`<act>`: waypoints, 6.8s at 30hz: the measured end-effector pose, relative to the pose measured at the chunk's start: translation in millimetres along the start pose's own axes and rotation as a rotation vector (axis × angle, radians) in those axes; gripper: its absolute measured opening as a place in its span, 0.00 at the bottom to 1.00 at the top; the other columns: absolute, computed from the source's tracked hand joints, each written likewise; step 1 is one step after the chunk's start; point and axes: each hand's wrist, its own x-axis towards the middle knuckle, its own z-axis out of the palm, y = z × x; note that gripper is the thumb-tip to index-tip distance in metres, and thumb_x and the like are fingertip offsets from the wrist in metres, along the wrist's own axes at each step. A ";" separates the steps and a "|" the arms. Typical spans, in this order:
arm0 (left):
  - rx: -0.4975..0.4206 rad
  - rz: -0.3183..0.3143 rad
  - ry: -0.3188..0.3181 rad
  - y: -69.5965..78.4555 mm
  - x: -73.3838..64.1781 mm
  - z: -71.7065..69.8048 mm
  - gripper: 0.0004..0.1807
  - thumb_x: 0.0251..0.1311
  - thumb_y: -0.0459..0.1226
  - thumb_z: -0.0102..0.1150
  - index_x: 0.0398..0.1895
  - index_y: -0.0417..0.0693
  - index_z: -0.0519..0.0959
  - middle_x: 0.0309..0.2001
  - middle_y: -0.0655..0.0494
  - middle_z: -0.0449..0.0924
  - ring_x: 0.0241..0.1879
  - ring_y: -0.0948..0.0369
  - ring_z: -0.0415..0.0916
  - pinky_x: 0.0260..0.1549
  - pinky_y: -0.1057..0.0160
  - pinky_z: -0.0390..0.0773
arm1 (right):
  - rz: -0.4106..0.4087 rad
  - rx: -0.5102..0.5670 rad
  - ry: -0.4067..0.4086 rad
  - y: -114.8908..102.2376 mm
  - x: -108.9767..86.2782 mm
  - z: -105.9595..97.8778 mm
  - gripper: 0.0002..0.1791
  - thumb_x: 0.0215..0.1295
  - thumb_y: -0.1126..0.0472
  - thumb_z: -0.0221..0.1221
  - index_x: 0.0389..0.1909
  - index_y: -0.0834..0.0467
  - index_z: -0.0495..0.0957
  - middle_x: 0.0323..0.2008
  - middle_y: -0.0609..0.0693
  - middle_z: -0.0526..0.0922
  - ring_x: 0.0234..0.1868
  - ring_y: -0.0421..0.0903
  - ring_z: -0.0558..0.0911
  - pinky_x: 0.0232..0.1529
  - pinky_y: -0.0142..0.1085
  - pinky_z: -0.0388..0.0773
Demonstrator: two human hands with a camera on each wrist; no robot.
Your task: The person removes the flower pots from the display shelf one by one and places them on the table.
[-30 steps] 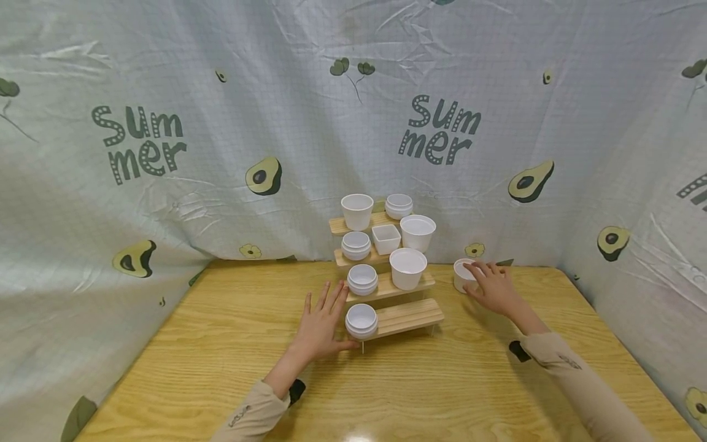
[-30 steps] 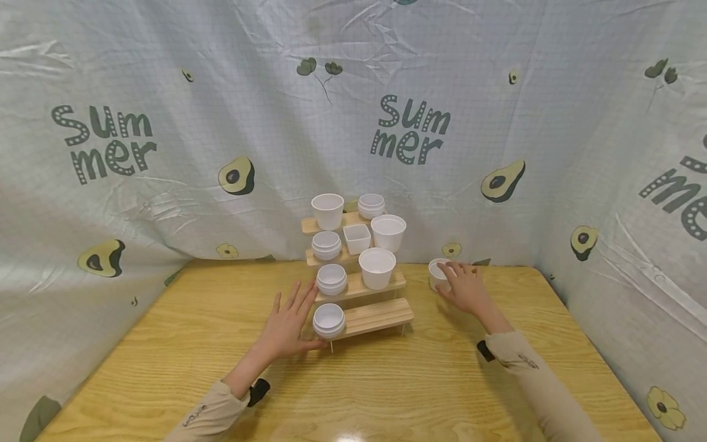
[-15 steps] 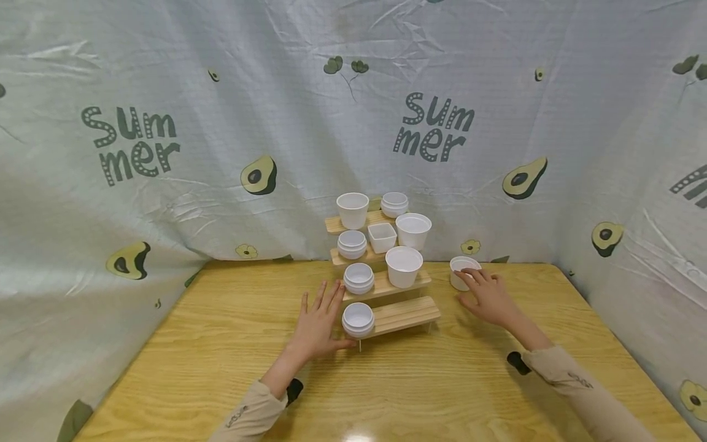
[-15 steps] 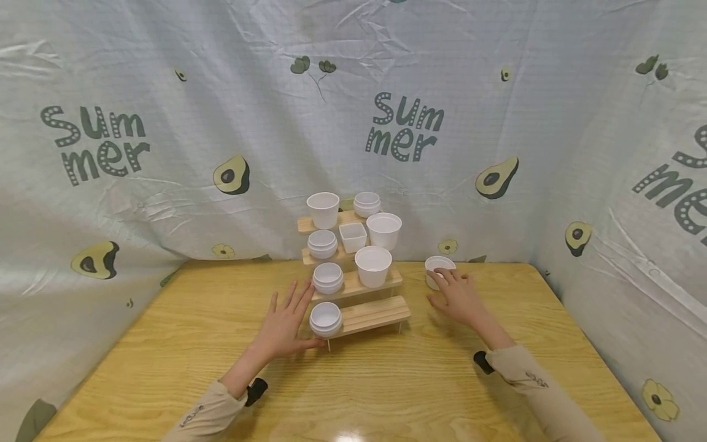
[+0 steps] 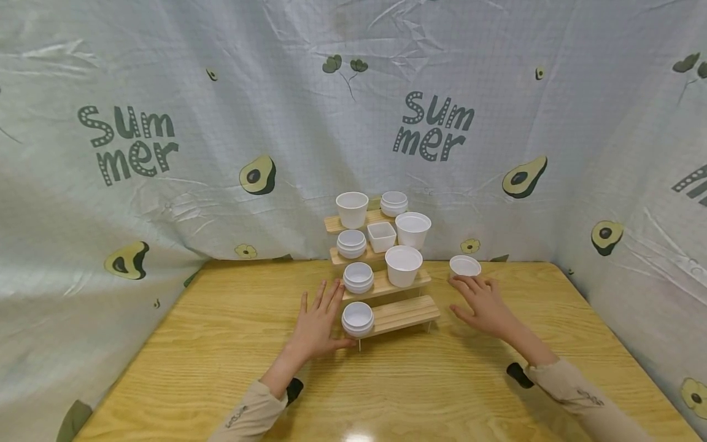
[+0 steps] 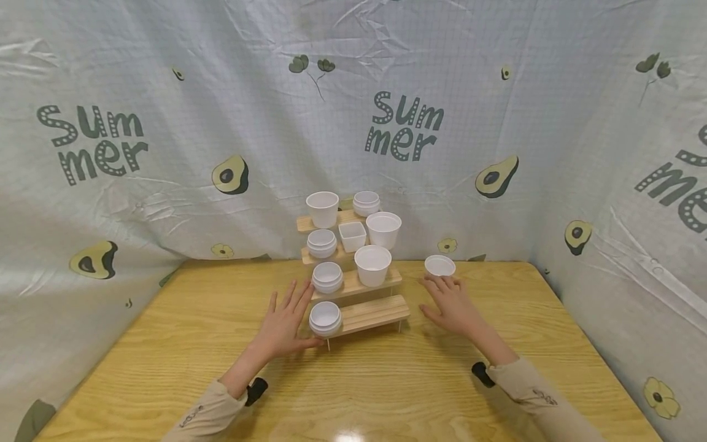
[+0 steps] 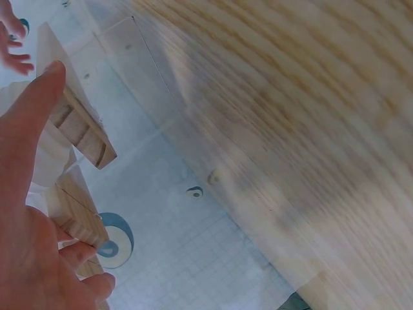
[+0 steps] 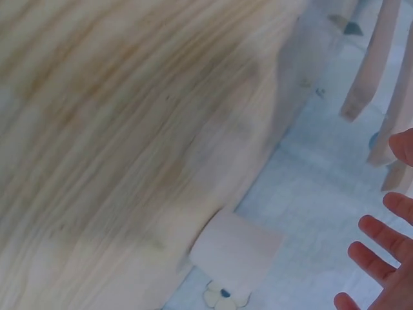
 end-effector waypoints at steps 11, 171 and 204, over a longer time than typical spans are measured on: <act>0.018 0.010 0.017 -0.5 0.8 3.5 0.62 0.34 0.66 0.60 0.69 0.45 0.46 0.70 0.50 0.45 0.69 0.47 0.43 0.60 0.36 0.48 | -0.030 0.076 0.014 -24.2 -0.4 -3.3 0.32 0.48 0.56 0.64 0.55 0.59 0.69 0.53 0.56 0.72 0.51 0.53 0.68 0.43 0.57 0.61; 0.019 -0.005 0.021 1.3 -0.4 2.5 0.62 0.34 0.67 0.59 0.70 0.47 0.44 0.70 0.51 0.46 0.69 0.48 0.42 0.60 0.35 0.47 | -0.119 0.089 0.045 -111.0 24.9 16.1 0.34 0.42 0.49 0.67 0.53 0.53 0.70 0.49 0.53 0.71 0.47 0.50 0.69 0.46 0.49 0.62; 0.025 0.000 0.015 0.0 -1.1 3.2 0.62 0.35 0.68 0.58 0.70 0.46 0.44 0.71 0.51 0.45 0.69 0.47 0.43 0.59 0.36 0.48 | -0.004 0.035 0.086 -45.3 -11.0 -2.8 0.36 0.34 0.57 0.70 0.52 0.57 0.71 0.47 0.59 0.72 0.45 0.57 0.70 0.42 0.53 0.60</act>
